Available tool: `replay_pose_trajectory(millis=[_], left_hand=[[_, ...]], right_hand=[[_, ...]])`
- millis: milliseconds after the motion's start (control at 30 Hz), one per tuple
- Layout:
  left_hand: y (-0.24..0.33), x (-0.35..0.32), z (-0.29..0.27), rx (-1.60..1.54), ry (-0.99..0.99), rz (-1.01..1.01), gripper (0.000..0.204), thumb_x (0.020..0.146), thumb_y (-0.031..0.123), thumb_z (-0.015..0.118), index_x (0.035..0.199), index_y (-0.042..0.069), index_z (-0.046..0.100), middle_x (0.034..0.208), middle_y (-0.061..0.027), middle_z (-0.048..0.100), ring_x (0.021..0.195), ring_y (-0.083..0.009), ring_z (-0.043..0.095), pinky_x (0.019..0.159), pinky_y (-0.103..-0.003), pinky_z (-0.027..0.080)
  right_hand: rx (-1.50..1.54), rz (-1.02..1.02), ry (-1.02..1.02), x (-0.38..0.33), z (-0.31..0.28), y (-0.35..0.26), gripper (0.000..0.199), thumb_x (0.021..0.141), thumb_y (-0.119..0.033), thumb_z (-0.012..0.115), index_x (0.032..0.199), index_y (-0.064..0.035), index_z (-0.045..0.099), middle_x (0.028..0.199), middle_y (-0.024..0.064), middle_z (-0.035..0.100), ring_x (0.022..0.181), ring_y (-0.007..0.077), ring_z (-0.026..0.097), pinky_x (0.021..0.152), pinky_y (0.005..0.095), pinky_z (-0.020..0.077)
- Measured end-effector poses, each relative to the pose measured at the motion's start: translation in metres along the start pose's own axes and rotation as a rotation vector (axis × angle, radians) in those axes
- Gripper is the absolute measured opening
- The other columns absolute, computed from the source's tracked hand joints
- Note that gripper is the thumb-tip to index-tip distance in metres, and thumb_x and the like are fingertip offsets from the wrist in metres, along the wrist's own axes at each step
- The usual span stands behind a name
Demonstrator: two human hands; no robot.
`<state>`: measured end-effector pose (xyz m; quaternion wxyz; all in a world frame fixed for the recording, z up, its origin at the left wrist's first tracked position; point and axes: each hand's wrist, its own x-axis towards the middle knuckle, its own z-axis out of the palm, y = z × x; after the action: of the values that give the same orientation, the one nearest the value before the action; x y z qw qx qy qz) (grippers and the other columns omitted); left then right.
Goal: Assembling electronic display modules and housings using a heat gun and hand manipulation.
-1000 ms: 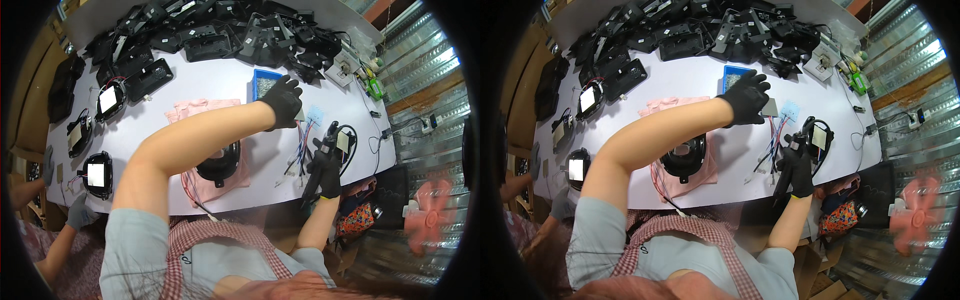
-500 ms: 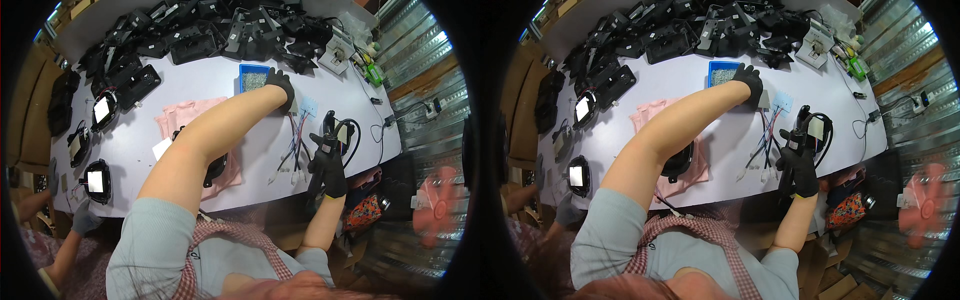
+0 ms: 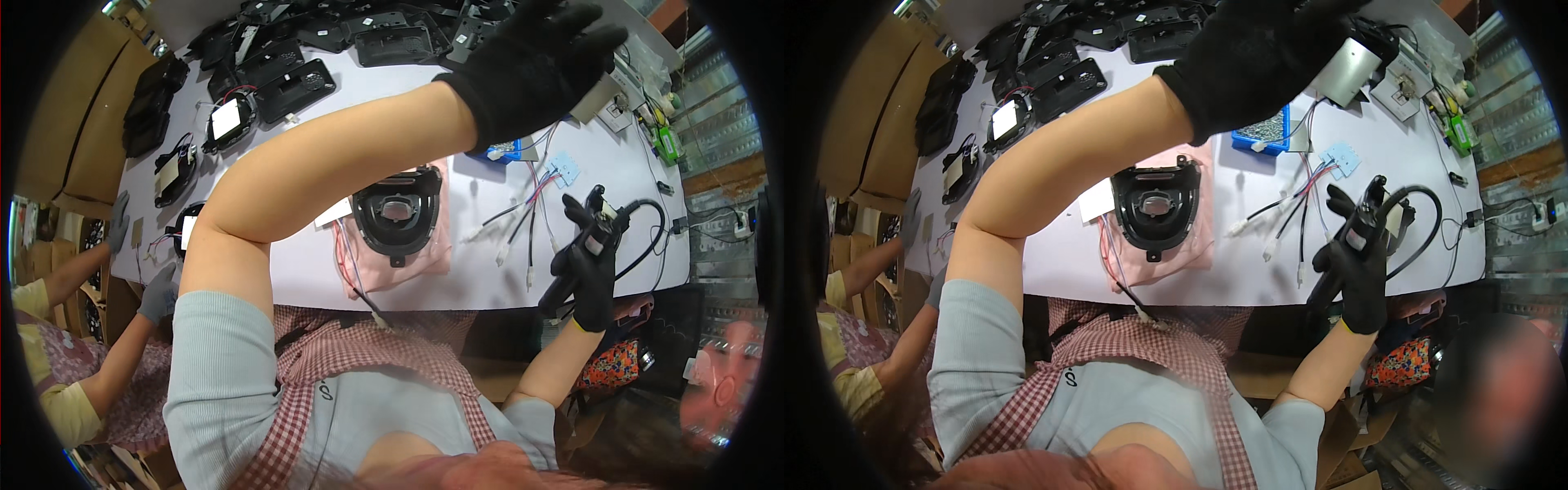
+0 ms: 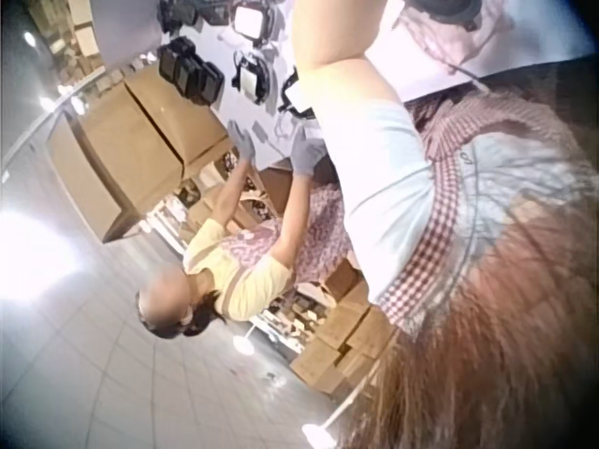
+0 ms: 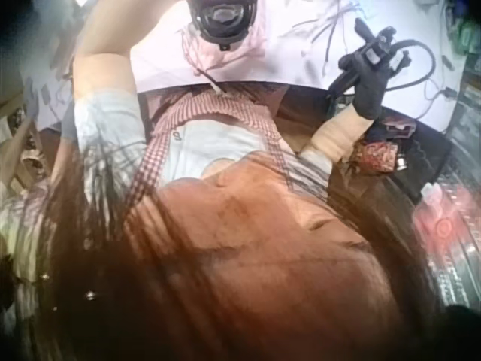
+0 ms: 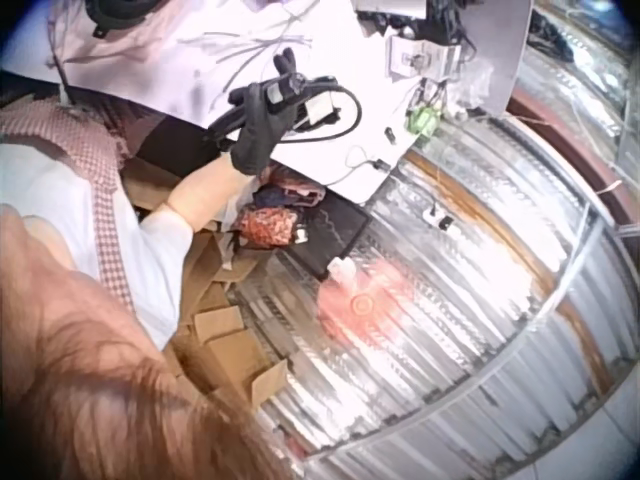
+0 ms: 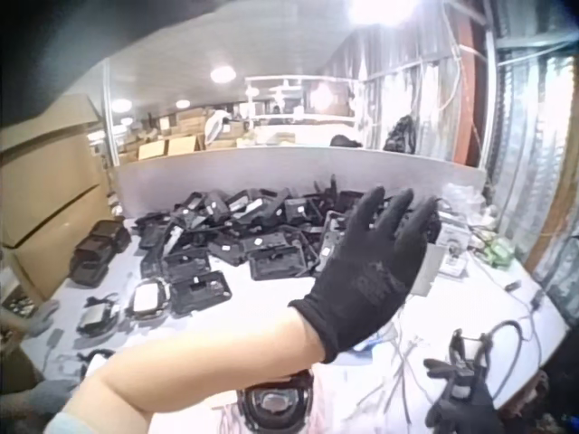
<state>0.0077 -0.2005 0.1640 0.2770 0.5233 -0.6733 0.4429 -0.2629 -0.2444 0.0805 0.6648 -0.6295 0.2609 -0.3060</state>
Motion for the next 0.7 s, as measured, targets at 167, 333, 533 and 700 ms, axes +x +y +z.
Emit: replay_pose_trajectory(millis=[167, 333, 533, 700], left_hand=[[0.0, -0.001, -0.05, -0.015, 0.198, 0.089, 0.028, 0.085, 0.009, 0.054, 0.107, -0.007, 0.056, 0.141, -0.0253, 0.042, 0.125, -0.0407, 0.045, 0.11, -0.059, 0.027], [-0.038, -0.01, -0.152, -0.267, -0.167, -0.212, 0.051, 0.072, 0.016, 0.075, 0.114, 0.005, 0.049, 0.136, -0.0271, 0.041, 0.134, -0.0443, 0.033, 0.112, -0.055, 0.027], [-0.11, -0.131, -0.193, -0.483, -0.661, -0.357, 0.059, 0.064, 0.019, 0.081, 0.118, 0.009, 0.059, 0.141, -0.0156, 0.043, 0.133, -0.0363, 0.04, 0.108, -0.047, 0.036], [-0.084, -0.21, -0.177, -0.301, -0.967, -0.507, 0.067, 0.054, 0.028, 0.086, 0.112, 0.004, 0.061, 0.14, -0.0215, 0.043, 0.131, -0.0411, 0.04, 0.107, -0.048, 0.036]], right_hand=[[-0.105, 0.054, -0.002, 0.011, 0.023, 0.002, 0.049, 0.08, 0.0, 0.056, 0.129, 0.0049, 0.055, 0.068, 0.0022, 0.052, 0.057, 0.0144, 0.058, 0.053, 0.0268, 0.0492], [-0.095, 0.159, -0.121, 0.002, 0.029, 0.004, 0.051, 0.079, -0.006, 0.059, 0.129, 0.0046, 0.054, 0.066, 0.0021, 0.054, 0.057, 0.0156, 0.059, 0.054, 0.0279, 0.0478], [-0.058, 0.321, -0.31, 0.005, 0.048, 0.019, 0.05, 0.078, -0.001, 0.061, 0.128, 0.0006, 0.057, 0.076, 0.0038, 0.06, 0.062, 0.0142, 0.06, 0.058, 0.0283, 0.0514], [0.008, 0.343, -0.32, 0.012, 0.087, 0.035, 0.056, 0.08, -0.004, 0.066, 0.135, -0.004, 0.052, 0.081, 0.002, 0.057, 0.065, 0.0133, 0.06, 0.059, 0.0286, 0.0521]])
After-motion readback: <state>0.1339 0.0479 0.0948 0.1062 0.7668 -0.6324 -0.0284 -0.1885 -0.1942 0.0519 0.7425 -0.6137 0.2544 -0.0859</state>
